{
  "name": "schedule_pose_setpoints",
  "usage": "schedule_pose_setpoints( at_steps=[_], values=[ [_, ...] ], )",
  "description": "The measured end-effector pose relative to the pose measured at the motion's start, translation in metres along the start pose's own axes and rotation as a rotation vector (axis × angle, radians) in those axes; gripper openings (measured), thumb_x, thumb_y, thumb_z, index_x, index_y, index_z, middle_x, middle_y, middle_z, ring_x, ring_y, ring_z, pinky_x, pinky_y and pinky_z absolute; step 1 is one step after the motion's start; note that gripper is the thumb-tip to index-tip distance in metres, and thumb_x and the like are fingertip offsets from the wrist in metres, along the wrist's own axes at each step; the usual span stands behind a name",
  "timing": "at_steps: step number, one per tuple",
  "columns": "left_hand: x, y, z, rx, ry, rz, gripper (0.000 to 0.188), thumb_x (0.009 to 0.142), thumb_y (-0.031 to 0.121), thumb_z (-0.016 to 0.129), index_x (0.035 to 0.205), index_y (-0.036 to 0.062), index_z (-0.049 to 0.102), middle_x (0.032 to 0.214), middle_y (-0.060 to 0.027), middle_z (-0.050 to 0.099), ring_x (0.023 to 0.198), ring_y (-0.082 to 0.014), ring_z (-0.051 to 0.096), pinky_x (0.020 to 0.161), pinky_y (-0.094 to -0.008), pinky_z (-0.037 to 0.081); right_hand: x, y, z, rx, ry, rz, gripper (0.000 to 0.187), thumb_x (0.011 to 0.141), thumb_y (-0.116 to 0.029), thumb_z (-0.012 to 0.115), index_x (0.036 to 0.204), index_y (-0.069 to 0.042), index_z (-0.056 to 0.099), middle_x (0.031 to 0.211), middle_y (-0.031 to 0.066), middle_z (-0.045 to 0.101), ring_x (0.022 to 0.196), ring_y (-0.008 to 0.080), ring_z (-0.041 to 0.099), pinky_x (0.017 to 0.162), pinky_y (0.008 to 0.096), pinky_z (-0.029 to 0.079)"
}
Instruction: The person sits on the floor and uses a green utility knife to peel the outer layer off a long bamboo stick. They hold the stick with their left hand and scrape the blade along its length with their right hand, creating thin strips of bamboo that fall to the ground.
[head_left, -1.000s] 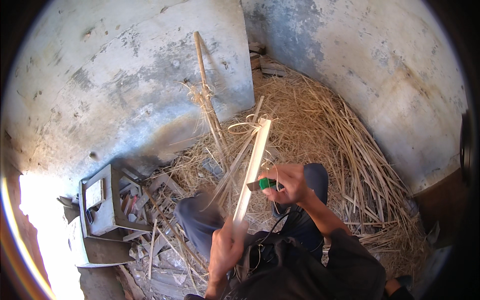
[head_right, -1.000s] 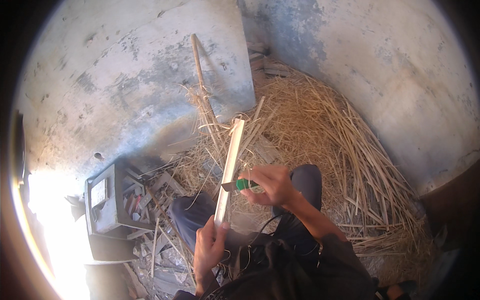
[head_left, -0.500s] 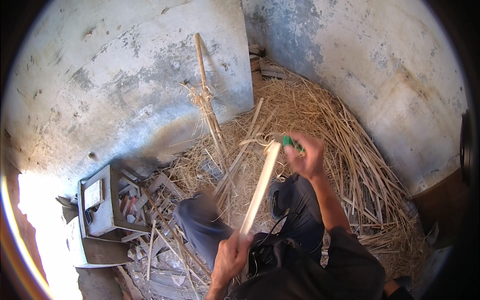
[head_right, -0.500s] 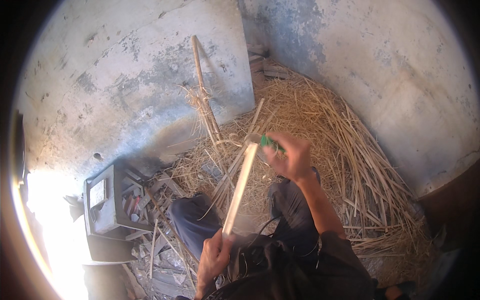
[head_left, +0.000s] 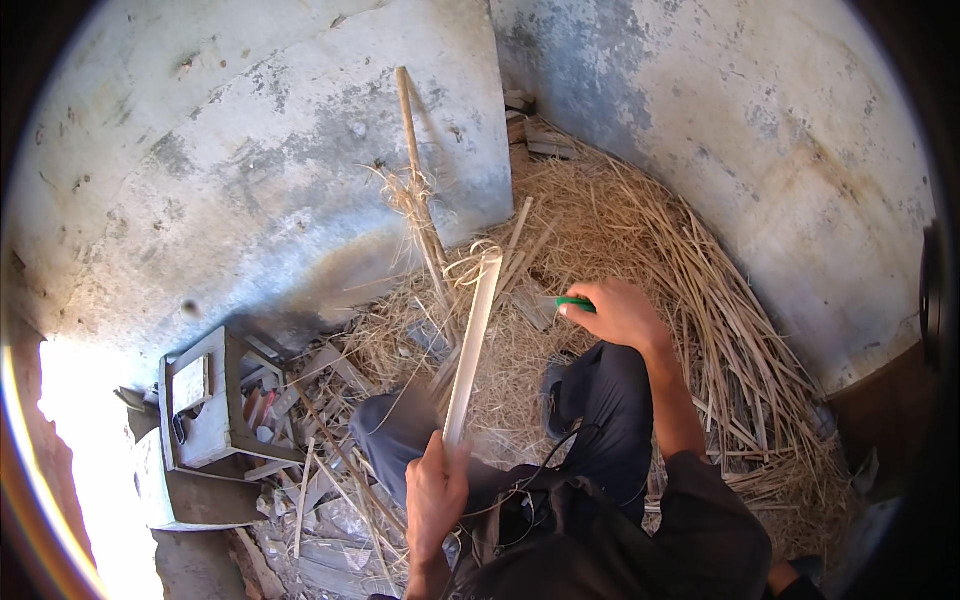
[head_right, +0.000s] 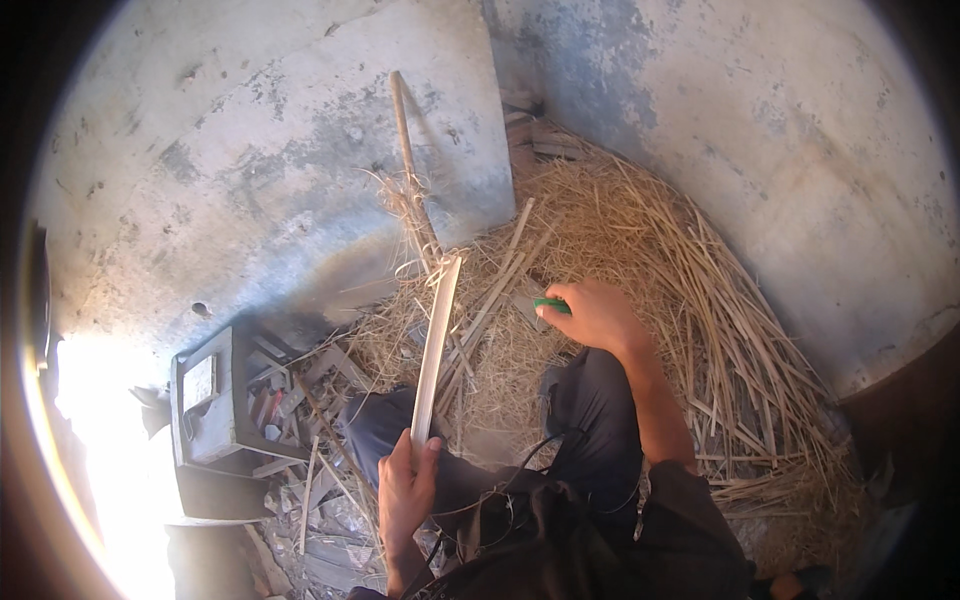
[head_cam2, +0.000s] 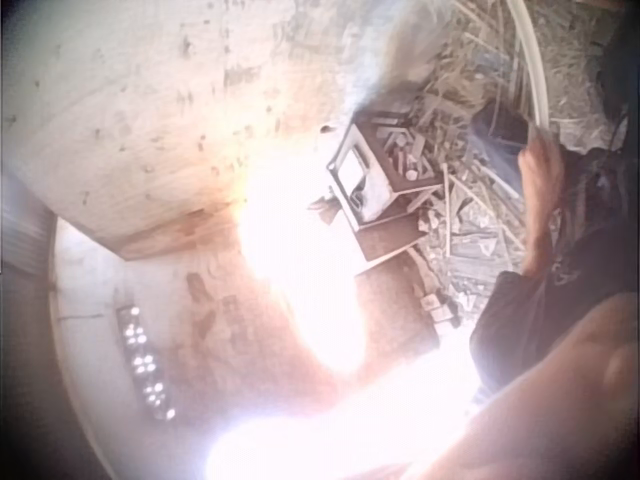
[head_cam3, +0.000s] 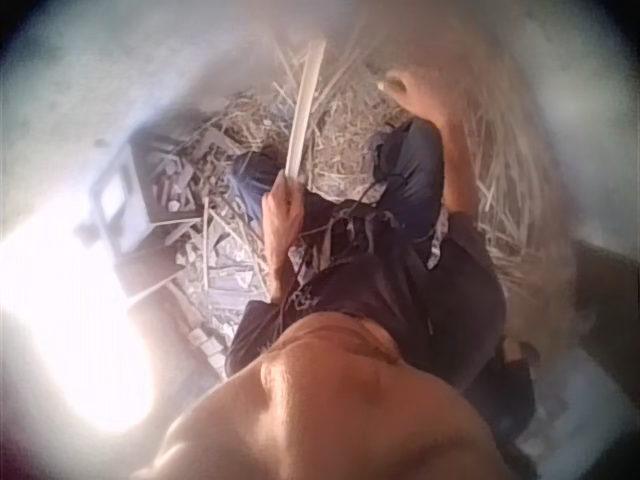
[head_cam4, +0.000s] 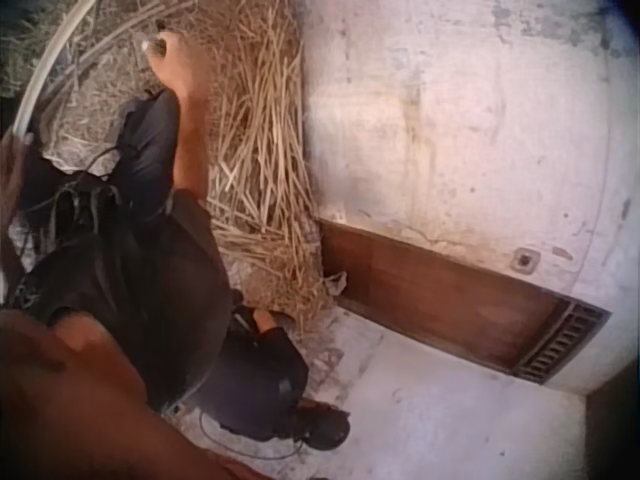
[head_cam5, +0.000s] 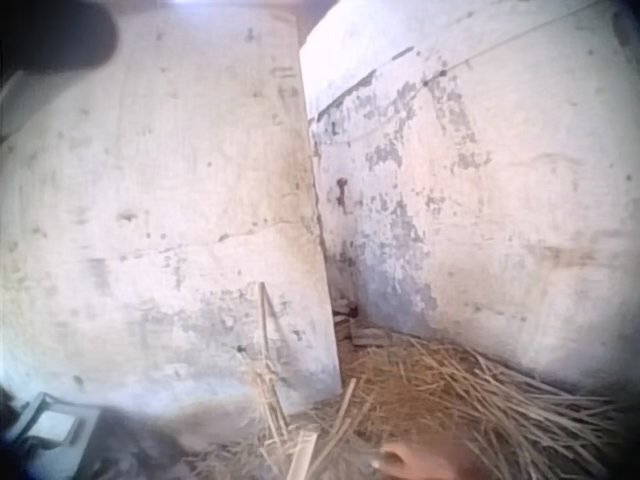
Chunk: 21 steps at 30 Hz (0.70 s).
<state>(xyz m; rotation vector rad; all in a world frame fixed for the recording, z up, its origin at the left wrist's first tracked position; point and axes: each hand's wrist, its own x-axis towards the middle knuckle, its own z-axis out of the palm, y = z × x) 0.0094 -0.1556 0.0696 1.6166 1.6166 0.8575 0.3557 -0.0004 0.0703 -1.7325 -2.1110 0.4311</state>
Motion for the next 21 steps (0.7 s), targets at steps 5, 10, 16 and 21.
schedule_pose_setpoints(
  at_steps=[5,10,16,21],
  values=[
    [0.006,0.011,0.001,-0.034,-0.010,-0.023,0.029,0.109,0.018,0.070,0.100,-0.0082,0.061,0.070,-0.0270,0.065,0.067,-0.0498,0.068,0.056,-0.0460,0.047,0.003,-0.027,0.001,0.195,0.380,0.006,0.048,0.109,-0.052,0.067,0.114,-0.005,0.077,0.069,0.0087,0.066,0.052,0.0218,0.056,0.054,0.0367,0.044],
    [0.011,0.017,0.004,-0.057,-0.007,0.014,0.029,0.108,0.017,0.071,0.098,-0.0073,0.060,0.070,-0.0258,0.065,0.067,-0.0487,0.068,0.057,-0.0465,0.047,-0.024,-0.067,0.024,0.499,0.459,-0.409,0.037,0.102,-0.042,0.077,0.104,-0.005,0.075,0.075,0.0056,0.070,0.056,0.0177,0.064,0.051,0.0354,0.049],
    [0.017,0.029,0.007,-0.081,-0.013,0.097,0.025,0.107,0.014,0.072,0.103,-0.0071,0.059,0.071,-0.0252,0.066,0.068,-0.0486,0.069,0.058,-0.0486,0.049,-0.041,-0.094,0.060,0.365,0.412,-0.677,0.026,0.093,-0.034,0.084,0.100,-0.010,0.077,0.080,0.0024,0.074,0.062,0.0208,0.072,0.057,0.0349,0.057],
    [0.016,0.040,0.007,-0.103,-0.028,0.105,0.026,0.107,0.014,0.073,0.102,-0.0051,0.056,0.072,-0.0258,0.066,0.072,-0.0511,0.069,0.060,-0.0508,0.050,-0.040,-0.097,0.067,0.335,0.426,-0.701,0.027,0.094,-0.036,0.084,0.103,-0.011,0.079,0.078,0.0015,0.073,0.061,0.0216,0.071,0.056,0.0348,0.056]
  ],
)
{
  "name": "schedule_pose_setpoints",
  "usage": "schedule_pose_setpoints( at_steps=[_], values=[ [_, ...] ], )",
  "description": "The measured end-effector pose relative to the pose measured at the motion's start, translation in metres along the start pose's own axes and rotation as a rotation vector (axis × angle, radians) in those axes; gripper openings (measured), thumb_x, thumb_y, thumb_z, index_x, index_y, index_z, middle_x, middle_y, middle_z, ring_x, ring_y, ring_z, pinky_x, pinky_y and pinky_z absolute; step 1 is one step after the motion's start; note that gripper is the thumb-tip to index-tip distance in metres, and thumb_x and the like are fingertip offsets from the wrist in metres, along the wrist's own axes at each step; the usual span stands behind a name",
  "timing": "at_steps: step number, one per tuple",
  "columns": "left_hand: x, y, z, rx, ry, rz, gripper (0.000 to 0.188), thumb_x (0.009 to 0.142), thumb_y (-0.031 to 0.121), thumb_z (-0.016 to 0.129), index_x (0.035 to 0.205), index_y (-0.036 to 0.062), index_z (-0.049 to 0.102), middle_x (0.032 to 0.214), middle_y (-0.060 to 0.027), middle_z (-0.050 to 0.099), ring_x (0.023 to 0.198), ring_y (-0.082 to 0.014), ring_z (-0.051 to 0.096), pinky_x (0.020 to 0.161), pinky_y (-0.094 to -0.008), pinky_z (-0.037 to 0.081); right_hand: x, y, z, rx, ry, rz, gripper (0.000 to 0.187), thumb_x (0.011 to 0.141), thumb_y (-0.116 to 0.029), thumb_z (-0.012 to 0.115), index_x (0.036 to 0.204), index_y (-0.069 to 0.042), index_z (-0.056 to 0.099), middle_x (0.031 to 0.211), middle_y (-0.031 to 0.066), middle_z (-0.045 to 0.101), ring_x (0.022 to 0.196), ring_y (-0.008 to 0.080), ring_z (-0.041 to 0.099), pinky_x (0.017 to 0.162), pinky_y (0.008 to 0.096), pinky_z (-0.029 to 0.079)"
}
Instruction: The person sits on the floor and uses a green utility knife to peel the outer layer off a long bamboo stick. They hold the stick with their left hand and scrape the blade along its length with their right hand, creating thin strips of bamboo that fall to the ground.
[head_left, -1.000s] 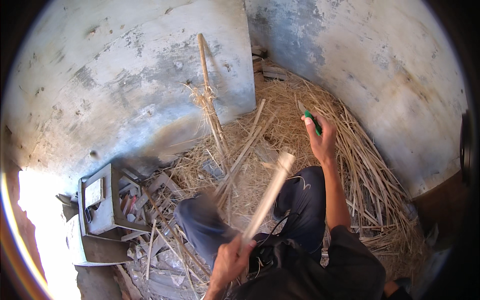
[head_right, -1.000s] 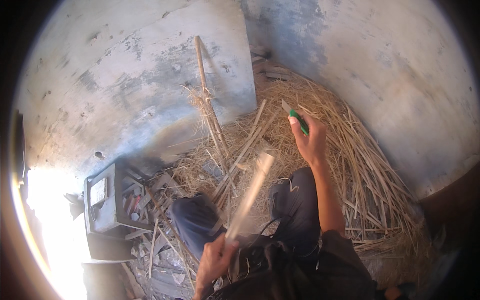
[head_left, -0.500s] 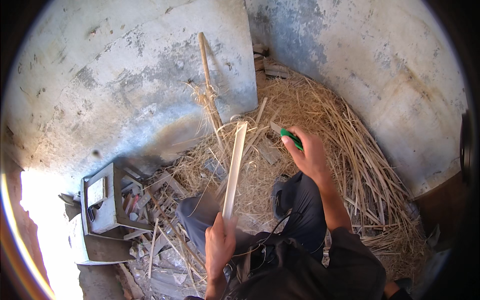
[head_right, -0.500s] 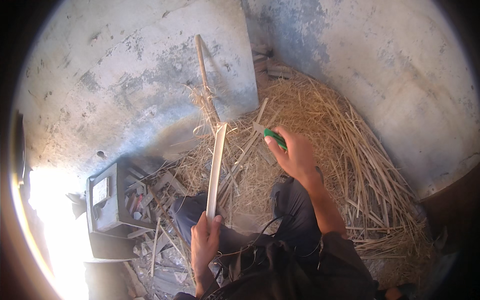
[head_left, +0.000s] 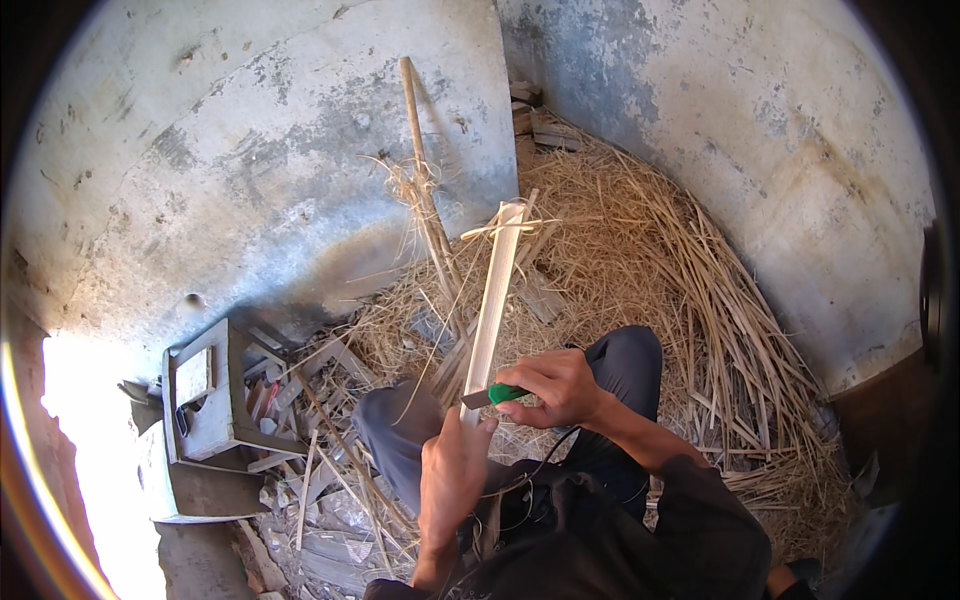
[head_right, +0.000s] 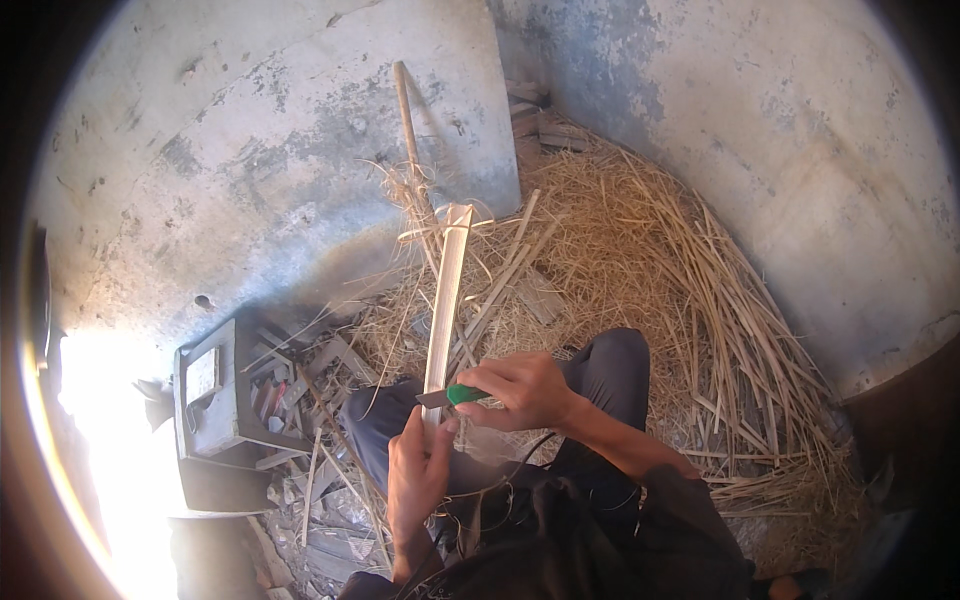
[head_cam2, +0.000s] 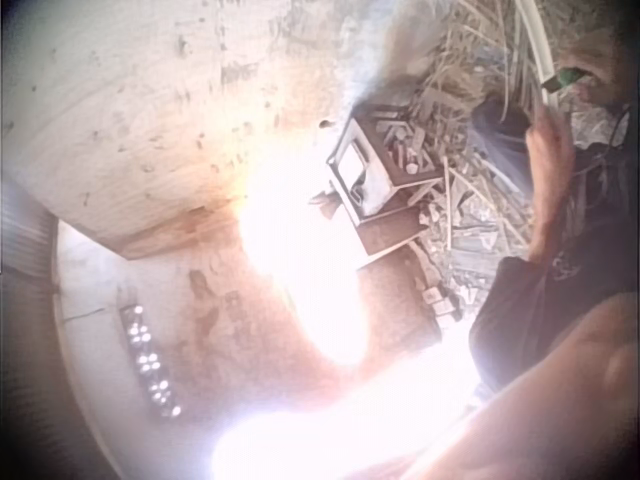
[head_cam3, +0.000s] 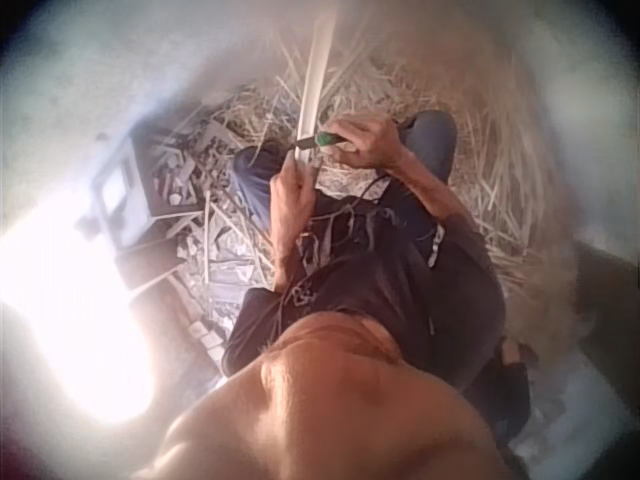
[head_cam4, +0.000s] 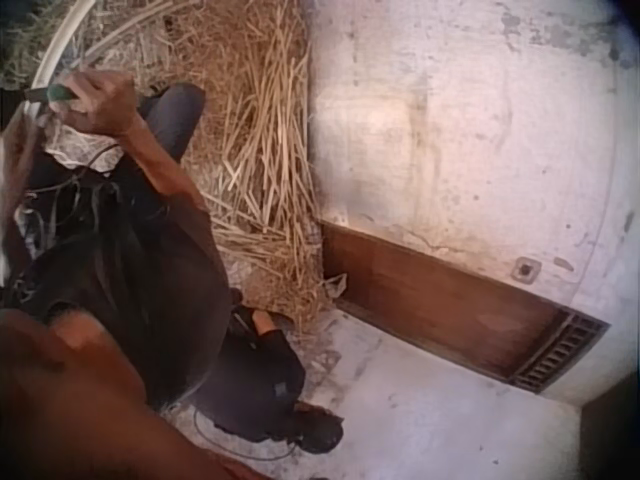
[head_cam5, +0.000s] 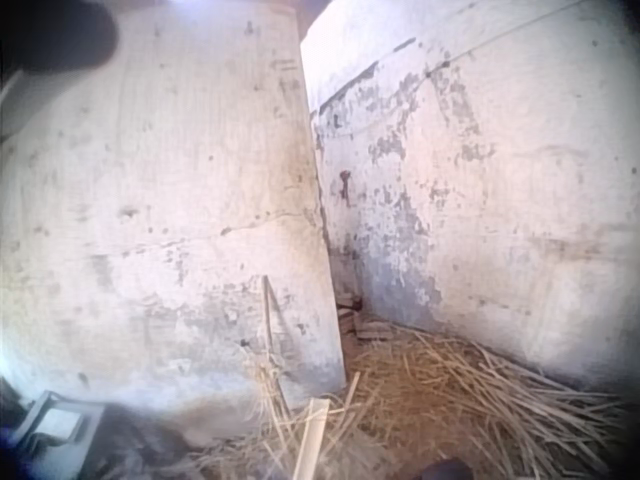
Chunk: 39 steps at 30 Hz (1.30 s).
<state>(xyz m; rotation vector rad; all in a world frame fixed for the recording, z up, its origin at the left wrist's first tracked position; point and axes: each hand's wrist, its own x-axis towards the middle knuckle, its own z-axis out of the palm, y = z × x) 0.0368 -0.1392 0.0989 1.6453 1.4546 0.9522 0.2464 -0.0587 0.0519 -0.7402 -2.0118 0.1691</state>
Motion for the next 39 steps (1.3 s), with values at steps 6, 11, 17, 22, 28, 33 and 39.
schedule_pose_setpoints(
  at_steps=[6,11,17,22,28,33,39],
  values=[
    [0.000,0.005,0.002,-0.011,0.004,0.021,0.024,0.107,0.014,0.072,0.106,-0.0031,0.055,0.077,-0.0268,0.068,0.078,-0.0538,0.069,0.062,-0.0517,0.052,0.002,0.000,-0.004,-0.043,-0.013,-0.029,0.028,0.095,-0.040,0.083,0.102,-0.013,0.080,0.075,-0.0003,0.071,0.058,0.0203,0.068,0.054,0.0348,0.054],
    [-0.001,0.011,0.002,-0.044,-0.031,-0.033,0.025,0.107,0.017,0.073,0.109,-0.0021,0.058,0.080,-0.0267,0.071,0.082,-0.0530,0.071,0.065,-0.0493,0.054,0.010,0.000,-0.014,-0.133,-0.009,-0.071,0.028,0.095,-0.041,0.083,0.100,-0.014,0.080,0.074,-0.0015,0.070,0.057,0.0178,0.067,0.053,0.0339,0.053],
    [-0.004,0.010,-0.005,0.012,-0.091,-0.075,0.026,0.107,0.020,0.074,0.115,-0.0019,0.062,0.081,-0.0243,0.074,0.083,-0.0480,0.077,0.068,-0.0457,0.057,0.012,0.006,-0.024,-0.202,0.050,-0.083,0.027,0.091,-0.039,0.087,0.101,-0.015,0.079,0.072,-0.0033,0.067,0.057,0.0154,0.066,0.052,0.0322,0.051],
    [-0.010,0.002,-0.004,-0.007,-0.079,-0.080,0.027,0.109,0.022,0.072,0.114,-0.0026,0.063,0.081,-0.0247,0.074,0.080,-0.0464,0.077,0.068,-0.0453,0.057,0.015,0.009,-0.030,-0.217,0.013,-0.099,0.028,0.093,-0.039,0.086,0.100,-0.014,0.079,0.072,-0.0026,0.068,0.056,0.0152,0.066,0.052,0.0321,0.051],
    [-0.022,-0.018,-0.007,0.001,-0.141,-0.140,0.028,0.113,0.024,0.065,0.110,-0.0036,0.065,0.075,-0.0215,0.070,0.068,-0.0369,0.072,0.066,-0.0454,0.053,0.004,0.043,-0.027,-0.113,0.206,0.076,0.037,0.103,-0.046,0.075,0.104,-0.009,0.081,0.074,0.0010,0.073,0.053,0.0121,0.065,0.049,0.0312,0.053],
    [-0.037,-0.031,-0.013,-0.053,-0.224,-0.219,0.034,0.116,0.027,0.059,0.104,-0.0044,0.065,0.071,-0.0158,0.065,0.065,-0.0256,0.064,0.066,-0.0440,0.050,-0.001,0.115,-0.080,-0.310,0.274,0.414,0.045,0.111,-0.048,0.064,0.108,-0.005,0.078,0.074,0.0015,0.071,0.057,0.0118,0.065,0.049,0.0308,0.050],
    [-0.032,-0.038,-0.004,-0.116,-0.242,-0.220,0.039,0.117,0.028,0.056,0.096,-0.0043,0.061,0.069,-0.0118,0.059,0.065,-0.0204,0.055,0.065,-0.0403,0.048,-0.010,0.101,-0.094,-0.131,0.313,0.377,0.037,0.108,-0.042,0.067,0.108,-0.006,0.077,0.077,0.0027,0.072,0.065,0.0148,0.072,0.054,0.0329,0.054]
  ],
)
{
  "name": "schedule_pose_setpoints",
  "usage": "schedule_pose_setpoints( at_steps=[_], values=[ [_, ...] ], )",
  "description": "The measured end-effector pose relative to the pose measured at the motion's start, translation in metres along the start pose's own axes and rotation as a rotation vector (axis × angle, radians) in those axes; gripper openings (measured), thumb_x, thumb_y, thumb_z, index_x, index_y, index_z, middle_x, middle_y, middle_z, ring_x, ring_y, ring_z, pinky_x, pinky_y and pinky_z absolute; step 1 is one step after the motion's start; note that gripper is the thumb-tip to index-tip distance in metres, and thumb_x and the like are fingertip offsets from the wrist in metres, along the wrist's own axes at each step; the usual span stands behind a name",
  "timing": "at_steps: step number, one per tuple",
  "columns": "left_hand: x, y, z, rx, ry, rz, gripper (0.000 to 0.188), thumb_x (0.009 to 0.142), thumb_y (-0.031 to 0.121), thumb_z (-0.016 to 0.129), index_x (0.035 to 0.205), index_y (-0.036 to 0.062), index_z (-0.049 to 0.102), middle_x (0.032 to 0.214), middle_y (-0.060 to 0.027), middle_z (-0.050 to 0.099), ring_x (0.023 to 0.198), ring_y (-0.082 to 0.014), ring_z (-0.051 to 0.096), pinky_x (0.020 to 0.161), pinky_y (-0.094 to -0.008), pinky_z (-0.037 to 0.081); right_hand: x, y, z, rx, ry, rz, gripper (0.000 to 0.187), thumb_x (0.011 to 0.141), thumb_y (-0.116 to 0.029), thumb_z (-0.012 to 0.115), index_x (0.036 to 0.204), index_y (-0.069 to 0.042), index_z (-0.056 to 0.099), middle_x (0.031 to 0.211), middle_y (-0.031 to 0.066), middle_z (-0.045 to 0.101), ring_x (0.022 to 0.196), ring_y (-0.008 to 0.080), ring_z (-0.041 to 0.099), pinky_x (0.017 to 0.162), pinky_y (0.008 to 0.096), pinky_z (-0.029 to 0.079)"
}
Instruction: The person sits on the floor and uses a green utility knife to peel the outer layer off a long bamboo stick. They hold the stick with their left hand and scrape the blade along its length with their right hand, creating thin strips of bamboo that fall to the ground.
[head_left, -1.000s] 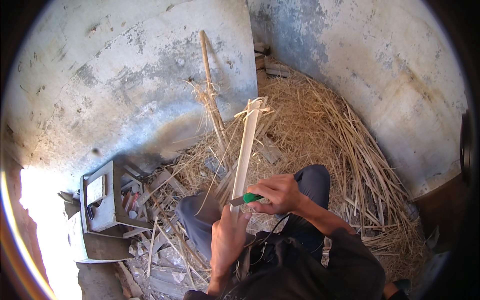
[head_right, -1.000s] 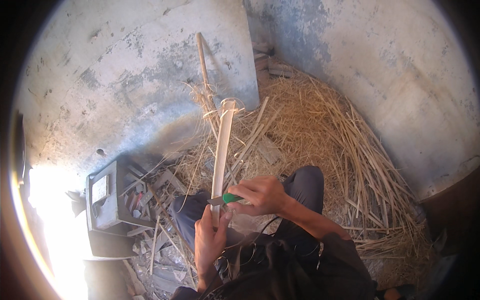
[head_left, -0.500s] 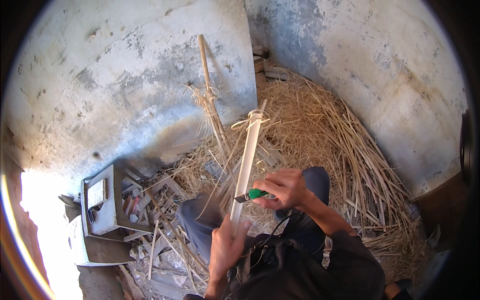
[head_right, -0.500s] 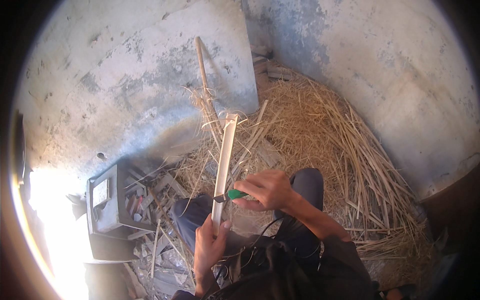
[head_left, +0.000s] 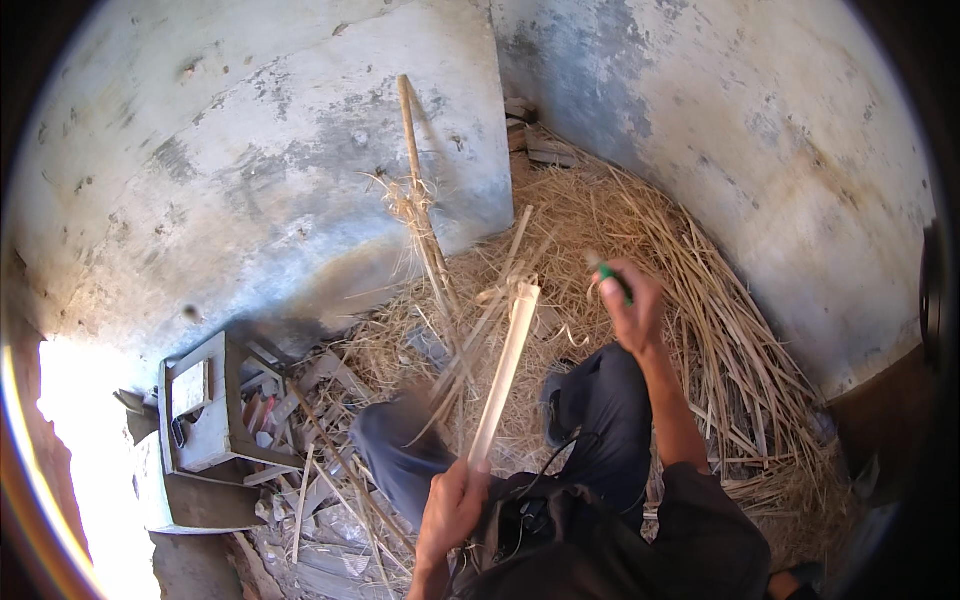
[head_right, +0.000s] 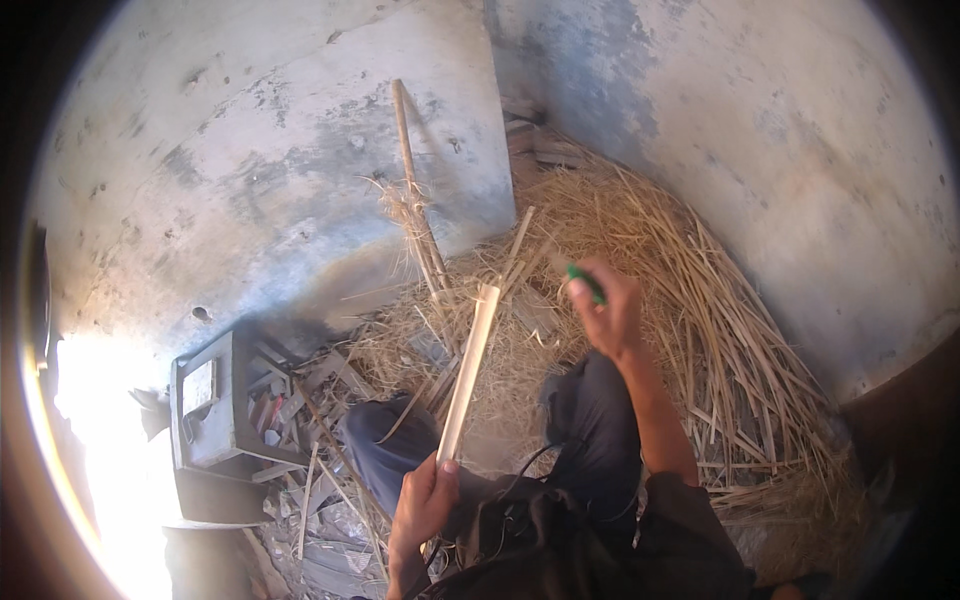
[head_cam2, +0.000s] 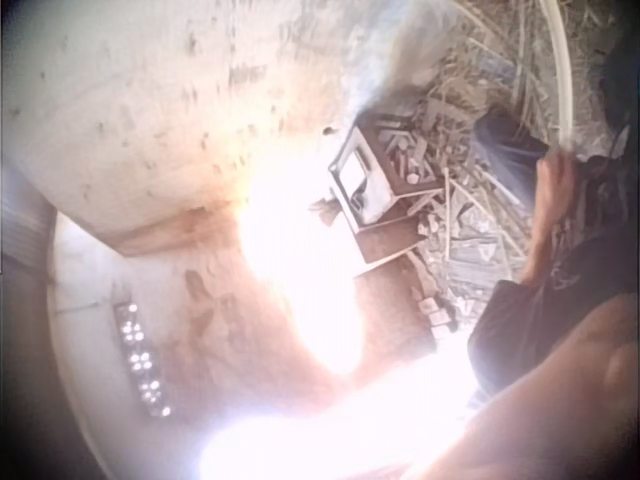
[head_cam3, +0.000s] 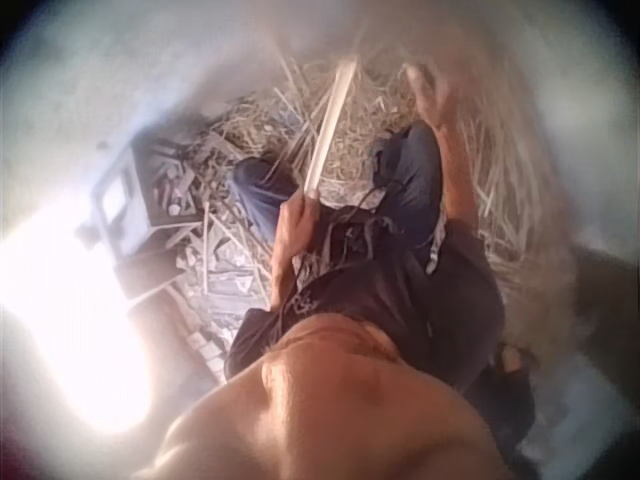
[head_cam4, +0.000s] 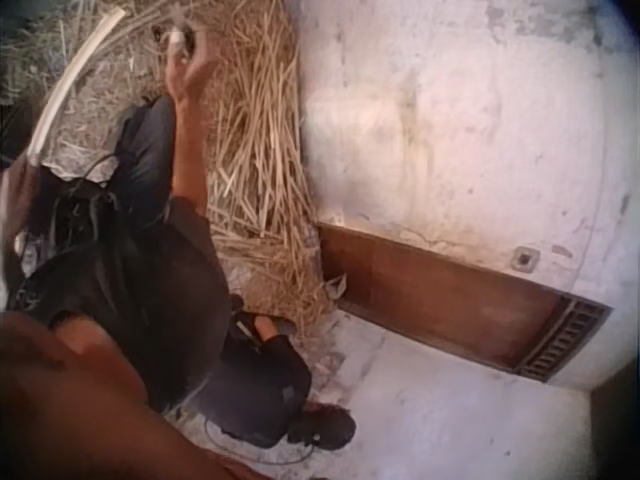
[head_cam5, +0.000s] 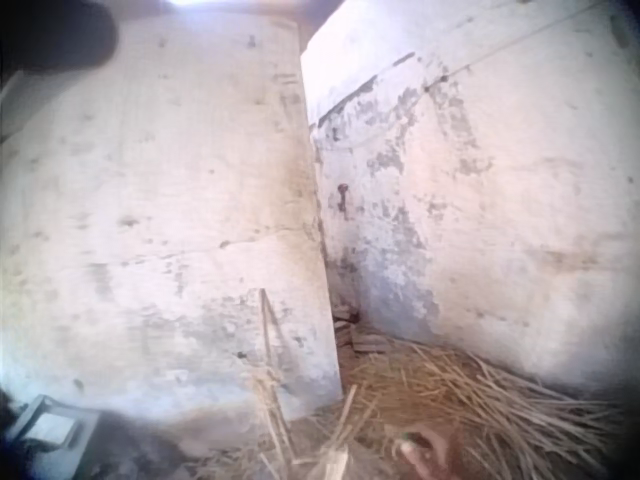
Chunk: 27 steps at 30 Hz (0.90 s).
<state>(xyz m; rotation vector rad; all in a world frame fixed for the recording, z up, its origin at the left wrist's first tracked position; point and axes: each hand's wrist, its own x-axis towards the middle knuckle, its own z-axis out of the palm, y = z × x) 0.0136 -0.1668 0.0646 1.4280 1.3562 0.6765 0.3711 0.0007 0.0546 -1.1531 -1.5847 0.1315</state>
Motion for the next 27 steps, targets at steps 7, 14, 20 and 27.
schedule_pose_setpoints(
  at_steps=[7,14,20,27],
  values=[
    [0.023,-0.001,-0.004,-0.245,-0.049,0.009,0.036,0.117,0.025,0.053,0.094,-0.0020,0.057,0.072,-0.0071,0.049,0.068,-0.0159,0.043,0.064,-0.0394,0.039,-0.051,-0.077,0.047,0.148,-0.256,-0.356,0.030,0.097,-0.038,0.078,0.100,-0.008,0.077,0.075,0.0026,0.070,0.059,0.0191,0.069,0.054,0.0358,0.055],
    [0.020,0.032,-0.002,-0.308,-0.039,-0.010,0.036,0.119,0.025,0.047,0.097,-0.0021,0.058,0.075,-0.0036,0.050,0.072,-0.0129,0.043,0.065,-0.0374,0.037,-0.061,-0.101,0.061,0.137,-0.290,-0.380,0.029,0.092,-0.038,0.086,0.100,-0.011,0.080,0.074,-0.0005,0.069,0.057,0.0200,0.068,0.054,0.0346,0.053],
    [0.020,0.022,-0.002,-0.291,-0.023,-0.007,0.035,0.119,0.024,0.045,0.100,-0.0027,0.058,0.075,-0.0036,0.050,0.072,-0.0126,0.043,0.064,-0.0379,0.037,-0.050,-0.109,0.052,0.013,-0.326,-0.429,0.031,0.094,-0.039,0.084,0.100,-0.009,0.081,0.073,-0.0004,0.071,0.057,0.0177,0.068,0.053,0.0343,0.054],
    [0.006,-0.007,0.001,-0.301,-0.152,-0.043,0.054,0.120,0.050,0.047,0.085,0.0099,0.055,0.067,0.0054,0.046,0.056,-0.0063,0.041,0.051,-0.0265,0.033,-0.020,-0.049,0.034,-0.042,0.043,-0.199,0.025,0.102,-0.030,0.077,0.113,-0.008,0.080,0.083,0.0068,0.078,0.062,0.0169,0.073,0.055,0.0332,0.057]
  ],
)
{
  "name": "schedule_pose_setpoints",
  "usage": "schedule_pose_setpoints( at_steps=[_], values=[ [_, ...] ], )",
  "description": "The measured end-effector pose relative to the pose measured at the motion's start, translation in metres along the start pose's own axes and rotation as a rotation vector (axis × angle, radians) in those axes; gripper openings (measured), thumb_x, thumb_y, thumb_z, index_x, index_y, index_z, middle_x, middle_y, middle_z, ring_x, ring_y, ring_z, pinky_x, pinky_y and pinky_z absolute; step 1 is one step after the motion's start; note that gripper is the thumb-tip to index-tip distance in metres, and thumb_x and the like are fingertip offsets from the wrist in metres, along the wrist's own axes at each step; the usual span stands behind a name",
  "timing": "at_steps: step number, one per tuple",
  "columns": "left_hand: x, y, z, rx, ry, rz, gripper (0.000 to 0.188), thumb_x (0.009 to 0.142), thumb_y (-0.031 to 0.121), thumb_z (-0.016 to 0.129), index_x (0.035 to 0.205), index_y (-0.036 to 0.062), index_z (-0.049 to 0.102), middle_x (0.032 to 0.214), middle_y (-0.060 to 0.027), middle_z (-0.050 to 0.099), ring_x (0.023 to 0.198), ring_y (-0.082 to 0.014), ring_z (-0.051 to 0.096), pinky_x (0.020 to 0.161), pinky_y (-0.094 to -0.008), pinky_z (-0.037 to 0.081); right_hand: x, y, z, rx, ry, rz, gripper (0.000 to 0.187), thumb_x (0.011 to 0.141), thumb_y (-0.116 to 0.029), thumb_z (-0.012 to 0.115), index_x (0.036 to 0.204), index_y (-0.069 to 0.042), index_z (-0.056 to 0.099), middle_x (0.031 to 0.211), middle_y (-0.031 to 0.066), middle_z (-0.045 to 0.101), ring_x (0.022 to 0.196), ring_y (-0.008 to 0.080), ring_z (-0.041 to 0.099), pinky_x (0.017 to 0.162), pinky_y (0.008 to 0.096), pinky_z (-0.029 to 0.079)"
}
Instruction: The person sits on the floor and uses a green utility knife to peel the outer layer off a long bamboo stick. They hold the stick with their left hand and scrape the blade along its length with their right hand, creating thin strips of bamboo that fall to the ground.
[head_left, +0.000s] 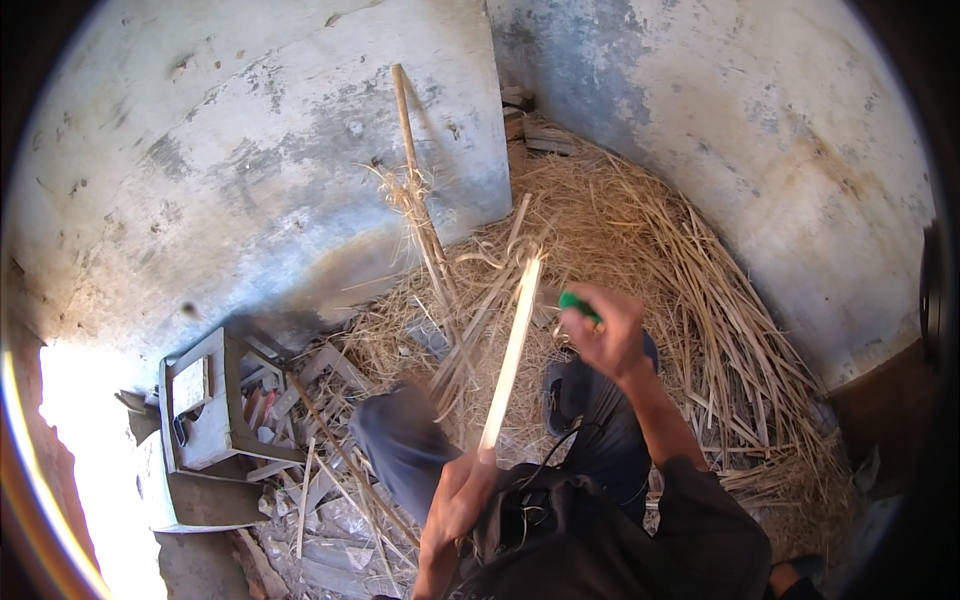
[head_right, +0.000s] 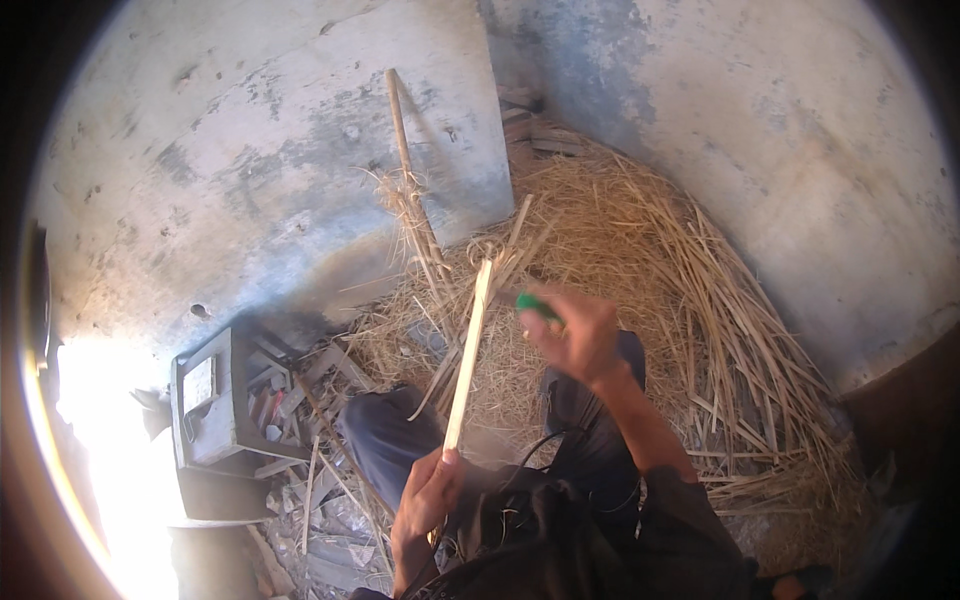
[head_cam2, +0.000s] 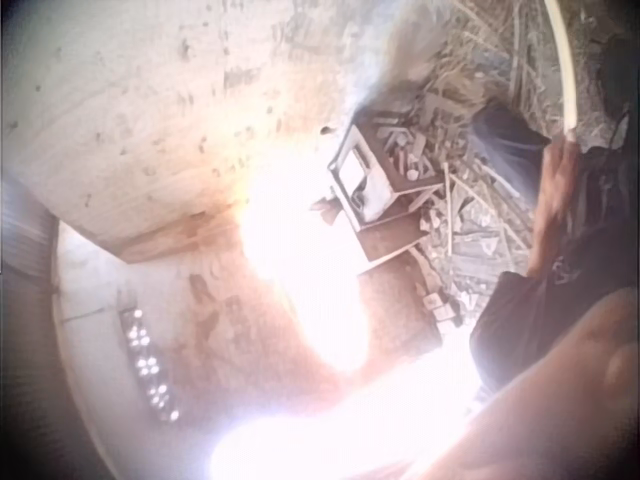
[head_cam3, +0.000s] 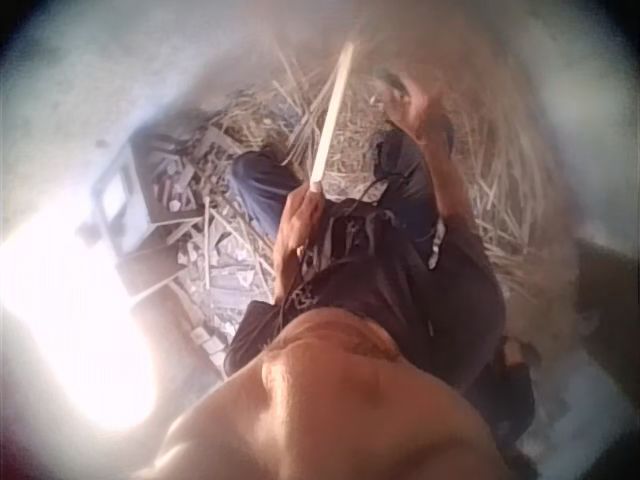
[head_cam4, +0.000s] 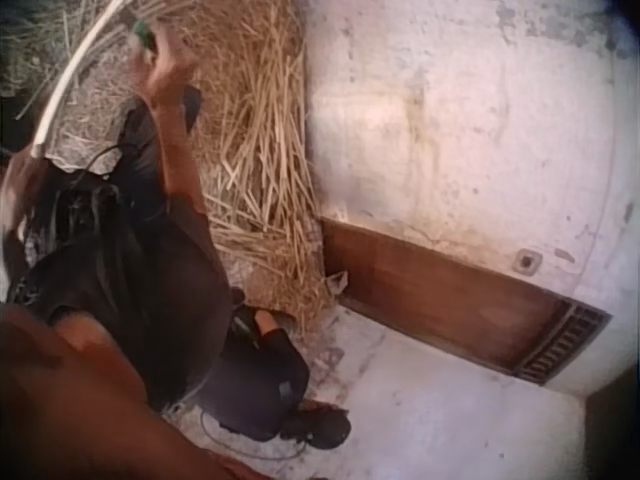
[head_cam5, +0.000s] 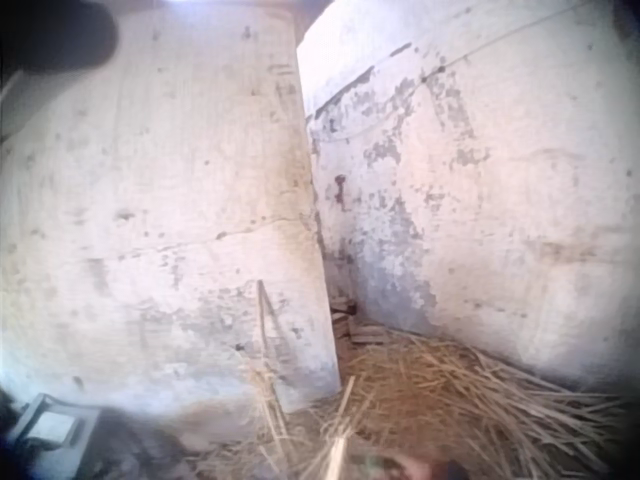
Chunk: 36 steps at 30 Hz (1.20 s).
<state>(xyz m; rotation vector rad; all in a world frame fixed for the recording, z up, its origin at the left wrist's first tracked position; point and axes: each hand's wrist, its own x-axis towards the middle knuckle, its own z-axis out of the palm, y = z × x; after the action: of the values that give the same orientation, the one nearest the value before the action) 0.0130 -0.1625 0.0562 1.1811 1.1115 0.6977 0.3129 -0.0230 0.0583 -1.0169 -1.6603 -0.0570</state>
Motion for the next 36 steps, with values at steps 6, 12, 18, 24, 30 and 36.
schedule_pose_setpoints(
  at_steps=[6,12,18,24,30,36],
  values=[
    [-0.001,-0.005,-0.006,-0.044,-0.038,-0.037,0.056,0.120,0.052,0.047,0.083,0.0095,0.054,0.064,0.0038,0.046,0.053,-0.0077,0.042,0.050,-0.0262,0.034,-0.001,-0.001,-0.017,0.128,-0.104,0.101,0.028,0.102,-0.033,0.077,0.105,-0.005,0.078,0.080,0.0065,0.076,0.064,0.0139,0.071,0.057,0.0316,0.057],
    [0.013,0.014,-0.006,-0.138,-0.078,0.007,0.062,0.119,0.058,0.041,0.083,0.0094,0.051,0.063,0.0029,0.044,0.050,-0.0085,0.040,0.049,-0.0258,0.035,-0.026,-0.047,0.013,0.216,-0.292,-0.138,0.027,0.094,-0.034,0.084,0.101,-0.008,0.078,0.080,0.0043,0.076,0.063,0.0202,0.073,0.057,0.0350,0.058],
    [0.014,0.021,0.004,-0.050,0.021,0.123,0.063,0.119,0.061,0.039,0.084,0.0099,0.050,0.066,0.0038,0.043,0.055,-0.0082,0.038,0.050,-0.0268,0.030,-0.037,-0.060,0.023,0.227,-0.331,-0.153,0.029,0.091,-0.036,0.085,0.100,-0.009,0.080,0.076,0.0019,0.072,0.058,0.0207,0.069,0.055,0.0356,0.056],
    [0.009,0.032,0.013,0.076,0.119,0.186,0.064,0.119,0.060,0.037,0.084,0.0085,0.050,0.069,0.0047,0.041,0.063,-0.0083,0.036,0.057,-0.0305,0.030,-0.024,-0.060,0.015,0.115,-0.312,-0.211,0.029,0.090,-0.039,0.087,0.098,-0.012,0.081,0.076,-0.0006,0.072,0.058,0.0182,0.069,0.055,0.0332,0.054],
    [0.005,0.037,0.014,0.109,0.144,0.137,0.064,0.119,0.059,0.037,0.084,0.0072,0.050,0.070,0.0037,0.043,0.064,-0.0097,0.035,0.058,-0.0324,0.030,-0.015,-0.059,0.008,0.031,-0.330,-0.279,0.032,0.093,-0.044,0.085,0.097,-0.013,0.081,0.073,-0.0019,0.070,0.057,0.0164,0.067,0.054,0.0324,0.053],
    [0.005,0.012,0.000,0.240,0.104,0.251,0.063,0.121,0.054,0.035,0.081,0.0068,0.048,0.070,0.0019,0.043,0.064,-0.0110,0.037,0.059,-0.0339,0.031,-0.011,-0.036,0.010,0.050,-0.223,-0.226,0.034,0.099,-0.043,0.080,0.098,-0.010,0.080,0.075,0.0028,0.073,0.059,0.0169,0.071,0.054,0.0330,0.056]
  ],
)
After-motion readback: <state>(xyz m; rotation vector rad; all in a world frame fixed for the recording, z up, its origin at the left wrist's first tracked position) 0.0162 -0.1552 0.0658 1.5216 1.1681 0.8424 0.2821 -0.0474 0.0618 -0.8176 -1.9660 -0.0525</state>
